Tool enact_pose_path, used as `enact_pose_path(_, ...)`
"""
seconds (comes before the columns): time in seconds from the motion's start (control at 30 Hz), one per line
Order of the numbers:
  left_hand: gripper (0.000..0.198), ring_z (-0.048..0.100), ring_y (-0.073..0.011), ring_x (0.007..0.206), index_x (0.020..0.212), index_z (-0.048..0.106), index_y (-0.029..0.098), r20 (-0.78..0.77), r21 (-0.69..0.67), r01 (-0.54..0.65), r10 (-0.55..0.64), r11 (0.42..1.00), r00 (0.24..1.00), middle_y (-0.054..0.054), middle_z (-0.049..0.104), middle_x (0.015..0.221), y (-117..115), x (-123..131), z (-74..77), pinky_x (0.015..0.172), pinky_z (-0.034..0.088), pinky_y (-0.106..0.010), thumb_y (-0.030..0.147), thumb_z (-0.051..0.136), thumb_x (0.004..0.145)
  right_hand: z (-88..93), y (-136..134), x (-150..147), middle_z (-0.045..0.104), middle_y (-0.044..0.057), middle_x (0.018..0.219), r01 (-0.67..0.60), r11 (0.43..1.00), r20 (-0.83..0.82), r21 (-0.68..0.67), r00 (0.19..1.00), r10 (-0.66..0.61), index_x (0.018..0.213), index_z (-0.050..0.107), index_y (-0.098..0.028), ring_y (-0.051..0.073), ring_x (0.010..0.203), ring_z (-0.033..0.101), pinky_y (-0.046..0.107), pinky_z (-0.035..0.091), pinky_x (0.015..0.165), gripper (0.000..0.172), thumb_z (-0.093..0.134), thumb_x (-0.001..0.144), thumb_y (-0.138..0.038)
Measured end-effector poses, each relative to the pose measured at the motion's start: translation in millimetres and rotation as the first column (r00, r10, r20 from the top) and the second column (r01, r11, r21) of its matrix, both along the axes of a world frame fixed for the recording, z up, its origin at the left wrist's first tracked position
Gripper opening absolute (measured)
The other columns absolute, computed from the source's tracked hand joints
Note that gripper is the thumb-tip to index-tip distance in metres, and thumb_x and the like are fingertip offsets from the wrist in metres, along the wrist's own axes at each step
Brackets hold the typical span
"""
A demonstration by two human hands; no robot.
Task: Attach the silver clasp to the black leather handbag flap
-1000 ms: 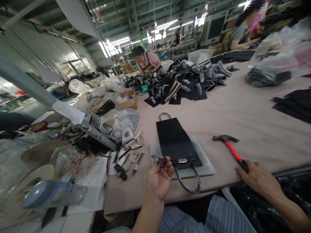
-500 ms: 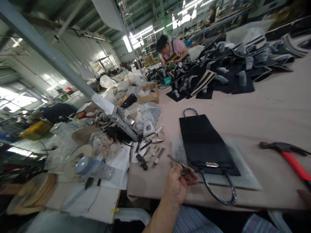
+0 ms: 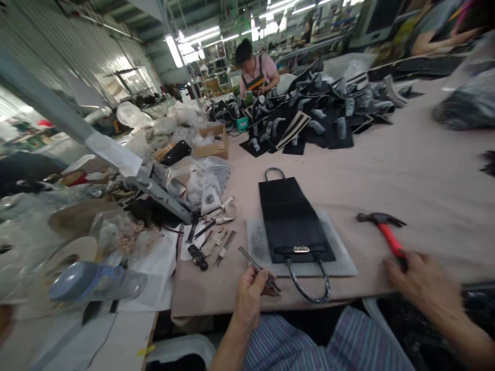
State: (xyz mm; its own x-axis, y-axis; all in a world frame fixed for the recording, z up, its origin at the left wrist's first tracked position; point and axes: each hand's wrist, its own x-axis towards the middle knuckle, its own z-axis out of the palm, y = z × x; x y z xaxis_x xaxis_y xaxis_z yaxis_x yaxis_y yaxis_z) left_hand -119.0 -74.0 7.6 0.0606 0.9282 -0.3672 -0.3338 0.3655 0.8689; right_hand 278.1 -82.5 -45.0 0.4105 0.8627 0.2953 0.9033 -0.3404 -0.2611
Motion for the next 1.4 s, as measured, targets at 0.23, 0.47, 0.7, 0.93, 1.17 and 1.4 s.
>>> enact_pose_path(0.23,0.056,0.068,-0.0174,0.064,0.086,0.067,0.011,-0.045,-0.011,-0.066,0.065,0.998,0.997,-0.008,0.072,0.081,14.6,-3.7,-1.6,0.059,0.057,-0.028,0.061,0.084,0.068,28.0,-1.9,-88.7,0.066,0.017,0.118,-0.288,0.942,-0.18,0.171,0.931,0.317,0.12,0.063,-0.015,0.033,0.113,0.062,0.048,0.049,0.101,0.048,0.051,0.091,-0.051)
enact_pose_path(0.47,0.056,0.067,-0.0173,0.064,0.083,0.067,0.012,-0.083,-0.003,-0.142,0.142,0.99,0.986,-0.007,0.071,0.079,29.7,4.3,-2.4,0.057,0.057,-0.027,0.06,0.086,0.063,53.4,-2.3,-180.3,0.062,0.015,0.128,-0.521,0.845,-0.256,0.122,0.806,0.534,0.125,0.06,-0.017,0.031,0.119,0.057,0.047,0.048,0.102,0.04,0.062,0.087,-0.031)
enact_pose_path(0.7,0.056,0.067,-0.0177,0.062,0.079,0.066,0.012,-0.097,-0.039,-0.177,0.173,0.983,0.98,-0.006,0.071,0.077,32.0,0.6,-5.5,0.056,0.056,-0.028,0.061,0.086,0.06,66.8,49.3,-192.6,0.057,0.016,0.134,-0.66,0.712,-0.043,-0.241,0.74,0.671,0.126,0.061,-0.014,0.031,0.118,0.053,0.045,0.041,0.1,0.048,0.054,0.079,-0.009)
enact_pose_path(0.93,0.057,0.067,-0.0182,0.064,0.081,0.066,0.013,-0.093,-0.046,-0.215,0.21,0.976,0.973,-0.006,0.071,0.079,31.0,-3.8,-7.7,0.056,0.057,-0.028,0.062,0.086,0.059,56.6,59.1,-188.9,0.061,0.012,0.111,-0.663,0.68,-0.061,-0.312,0.728,0.682,0.11,0.065,-0.018,0.028,0.101,0.054,0.039,0.04,0.083,0.023,0.059,0.088,-0.015)
enact_pose_path(1.17,0.052,0.067,-0.0181,0.067,0.087,0.067,0.013,-0.114,0.037,-0.182,0.185,0.983,0.976,-0.007,0.071,0.083,43.4,4.1,-19.4,0.06,0.057,-0.029,0.06,0.08,0.069,49.9,64.8,-181.2,0.061,0.008,0.108,-0.677,0.704,-0.199,-0.217,0.736,0.647,0.112,0.067,-0.022,0.026,0.102,0.052,0.039,0.039,0.088,0.024,0.061,0.089,-0.02)
enact_pose_path(1.4,0.02,0.063,-0.0207,0.078,0.092,0.067,0.018,-0.54,0.355,0.148,0.074,0.923,0.838,-0.006,0.068,0.083,65.7,8.2,4.0,0.075,0.05,-0.032,0.037,0.062,0.091,53.5,60.7,-182.5,0.063,0.01,0.114,-0.576,0.813,-0.546,0.088,0.655,0.523,0.116,0.065,-0.018,0.024,0.103,0.057,0.041,0.044,0.093,0.029,0.057,0.09,-0.028)
